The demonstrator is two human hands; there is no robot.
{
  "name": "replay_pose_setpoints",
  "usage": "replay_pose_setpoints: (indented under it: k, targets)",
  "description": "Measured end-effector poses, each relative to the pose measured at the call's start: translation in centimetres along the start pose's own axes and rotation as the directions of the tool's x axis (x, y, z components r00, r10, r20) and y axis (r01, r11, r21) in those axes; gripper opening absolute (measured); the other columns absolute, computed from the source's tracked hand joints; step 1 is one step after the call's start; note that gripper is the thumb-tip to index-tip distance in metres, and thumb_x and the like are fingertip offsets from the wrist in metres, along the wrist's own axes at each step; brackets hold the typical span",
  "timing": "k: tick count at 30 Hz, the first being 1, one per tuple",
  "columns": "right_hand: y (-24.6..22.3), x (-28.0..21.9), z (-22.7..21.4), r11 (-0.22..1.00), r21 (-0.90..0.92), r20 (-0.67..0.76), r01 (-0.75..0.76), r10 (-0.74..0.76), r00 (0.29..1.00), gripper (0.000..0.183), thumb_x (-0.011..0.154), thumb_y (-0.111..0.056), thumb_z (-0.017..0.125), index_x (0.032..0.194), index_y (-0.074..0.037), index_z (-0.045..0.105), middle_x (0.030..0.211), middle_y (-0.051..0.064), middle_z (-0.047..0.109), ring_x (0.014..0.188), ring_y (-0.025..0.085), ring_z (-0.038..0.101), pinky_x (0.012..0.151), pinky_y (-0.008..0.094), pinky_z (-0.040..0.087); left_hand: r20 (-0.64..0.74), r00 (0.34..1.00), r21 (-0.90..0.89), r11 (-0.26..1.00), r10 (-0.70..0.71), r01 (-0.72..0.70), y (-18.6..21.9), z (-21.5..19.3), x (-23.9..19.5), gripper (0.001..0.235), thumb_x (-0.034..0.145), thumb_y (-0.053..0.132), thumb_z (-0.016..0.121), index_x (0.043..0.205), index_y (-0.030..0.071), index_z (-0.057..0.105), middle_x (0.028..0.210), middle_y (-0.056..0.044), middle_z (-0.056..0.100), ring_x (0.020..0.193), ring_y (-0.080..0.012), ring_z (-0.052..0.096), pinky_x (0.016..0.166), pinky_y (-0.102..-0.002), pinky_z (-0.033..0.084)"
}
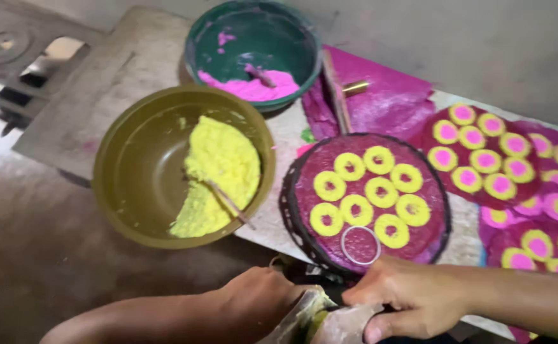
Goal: The person uses a manual press to form yellow dough into rings on a pink surface, then fills the centers with pink dough. The finished pieces are arranged on trays and placed into a steamer.
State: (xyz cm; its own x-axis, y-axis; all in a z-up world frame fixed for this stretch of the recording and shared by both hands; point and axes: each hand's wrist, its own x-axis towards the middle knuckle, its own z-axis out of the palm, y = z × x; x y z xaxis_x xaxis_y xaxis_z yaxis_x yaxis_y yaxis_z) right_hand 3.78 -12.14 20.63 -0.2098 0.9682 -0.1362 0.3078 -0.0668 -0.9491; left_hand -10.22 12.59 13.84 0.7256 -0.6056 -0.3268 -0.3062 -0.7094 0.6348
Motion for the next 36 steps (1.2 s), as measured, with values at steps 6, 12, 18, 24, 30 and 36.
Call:
replay_pose_setpoints:
  k: [6,12,18,24,30,36]
  targets:
    - [1.7,2.4,-1.1,0.989,0.018,-0.017,0.150,-0.149,0.989,0.055,0.113,-0.053,0.050,0.097,-0.001,0.059,0.084,0.012,0.060,0.083,0.031,0.069,0.070,0.042,0.050,-0.179,0.922,-0.973,0.202,-0.343,-0.114,-3.3,0.4,-5.2,0.026,0.094,0.014,0.060,0.117,0.002,0.063,0.098,-0.017,0.073,0.097,-0.0317,0.069,0.080,-0.042,0.055]
    - [-0.7,5.9,-10.1,-0.455,-0.891,0.185,-0.011,-0.385,0.904,0.012,0.095,-0.025,0.066,0.094,-0.013,0.067,0.077,0.002,0.064,0.067,0.015,0.058,0.060,0.033,0.029,-0.317,0.948,-0.928,0.208,-0.003,-0.309,-14.0,-1.6,-11.6,0.053,0.090,0.024,0.069,0.138,0.004,0.058,0.136,-0.016,0.065,0.126,-0.0325,0.064,0.098,-0.051,0.057]
    - [1.5,16.2,-15.7,-0.350,-0.869,0.064,-0.350,-0.781,0.622,0.029,0.094,-0.032,0.084,0.114,-0.020,0.067,0.122,0.011,0.064,0.101,0.030,0.063,0.094,0.044,0.043,-0.720,0.682,-0.688,0.010,-0.130,-0.725,-16.6,3.5,-7.8,0.027,0.107,0.016,0.068,0.125,-0.003,0.062,0.106,-0.012,0.066,0.094,-0.0223,0.068,0.081,-0.040,0.059]
    - [12.4,30.4,-8.2,0.487,-0.590,-0.457,-0.643,0.455,0.764,0.064,0.093,-0.064,0.059,0.114,-0.004,0.063,0.108,0.018,0.070,0.097,0.035,0.069,0.086,0.050,0.056,-0.909,-0.063,-0.394,0.897,-0.413,-0.201,-21.5,1.2,-10.1,0.031,0.094,0.006,0.069,0.124,0.001,0.063,0.111,-0.010,0.068,0.096,-0.0213,0.066,0.078,-0.036,0.056]
    - [18.0,30.1,-11.1,0.307,-0.771,-0.409,-0.558,0.433,0.803,0.037,0.089,-0.019,0.063,0.120,0.000,0.059,0.096,0.016,0.072,0.084,0.033,0.075,0.068,0.046,0.062,-0.897,-0.255,-0.358,0.932,-0.361,-0.057,-22.7,1.5,-11.1,0.026,0.099,0.006,0.069,0.124,0.000,0.067,0.120,-0.013,0.070,0.110,-0.0237,0.067,0.097,-0.034,0.052]
    - [17.5,30.4,-11.2,0.254,-0.902,-0.238,-0.349,0.381,0.894,0.026,0.092,-0.013,0.056,0.117,-0.009,0.064,0.091,0.015,0.073,0.080,0.036,0.073,0.066,0.049,0.058,-0.867,-0.298,-0.387,0.917,-0.398,-0.100,-23.4,2.0,-10.0,0.027,0.098,0.008,0.075,0.123,0.000,0.068,0.120,-0.012,0.073,0.111,-0.0231,0.069,0.099,-0.033,0.053]
